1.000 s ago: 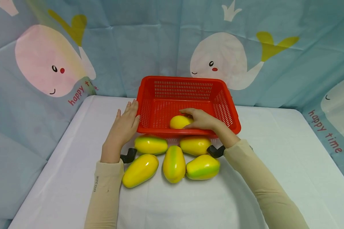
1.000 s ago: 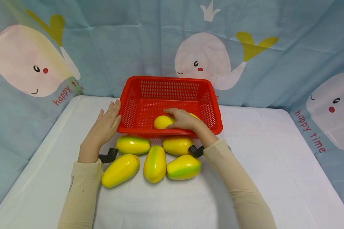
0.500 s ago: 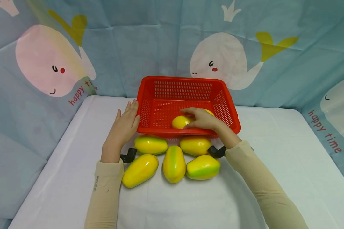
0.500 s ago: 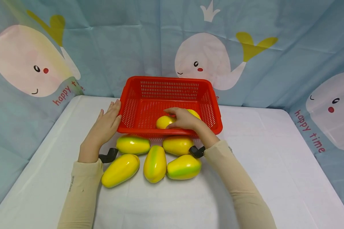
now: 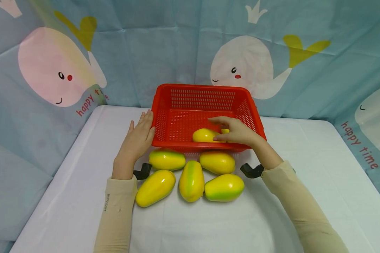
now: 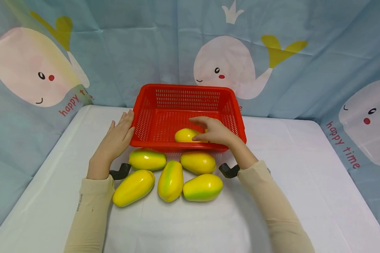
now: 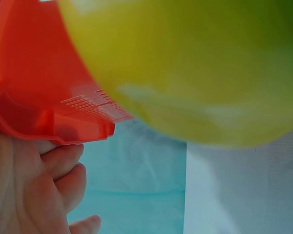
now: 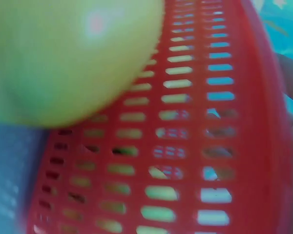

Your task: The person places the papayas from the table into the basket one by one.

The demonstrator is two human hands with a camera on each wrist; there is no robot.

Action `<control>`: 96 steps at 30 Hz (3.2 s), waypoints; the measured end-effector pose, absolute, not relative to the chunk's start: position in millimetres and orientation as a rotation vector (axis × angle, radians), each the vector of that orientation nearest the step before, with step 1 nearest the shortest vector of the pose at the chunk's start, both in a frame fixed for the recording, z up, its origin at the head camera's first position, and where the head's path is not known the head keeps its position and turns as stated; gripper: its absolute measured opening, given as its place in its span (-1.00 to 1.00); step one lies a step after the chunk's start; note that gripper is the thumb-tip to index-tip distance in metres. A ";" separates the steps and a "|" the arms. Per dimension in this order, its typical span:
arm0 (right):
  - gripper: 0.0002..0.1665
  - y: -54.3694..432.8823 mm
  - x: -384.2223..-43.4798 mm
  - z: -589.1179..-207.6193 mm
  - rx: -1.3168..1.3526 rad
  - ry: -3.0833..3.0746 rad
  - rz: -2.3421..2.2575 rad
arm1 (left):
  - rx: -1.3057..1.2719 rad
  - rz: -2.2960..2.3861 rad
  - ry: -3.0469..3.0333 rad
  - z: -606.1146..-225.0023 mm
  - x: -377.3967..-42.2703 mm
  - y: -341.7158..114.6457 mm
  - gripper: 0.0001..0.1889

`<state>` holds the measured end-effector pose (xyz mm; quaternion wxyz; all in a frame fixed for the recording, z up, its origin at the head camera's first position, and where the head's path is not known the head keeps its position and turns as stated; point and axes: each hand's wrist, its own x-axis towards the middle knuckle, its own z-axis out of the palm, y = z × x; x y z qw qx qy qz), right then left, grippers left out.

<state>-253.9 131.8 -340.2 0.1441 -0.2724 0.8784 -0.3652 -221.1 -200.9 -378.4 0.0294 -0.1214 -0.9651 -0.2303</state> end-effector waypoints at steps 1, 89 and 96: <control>-0.26 135.0 -252.2 -338.7 -0.790 2.533 -1.063 | -0.372 -0.709 -2.978 -378.6 -221.2 -200.7 -0.37; -0.37 188.7 -142.2 -397.8 -1.105 2.316 -1.132 | -0.391 -0.735 -2.952 -377.4 -223.1 -202.9 -0.39; -0.28 186.8 -140.7 -399.7 -1.152 2.242 -1.074 | -0.389 -0.724 -2.954 -378.9 -223.5 -202.7 -0.38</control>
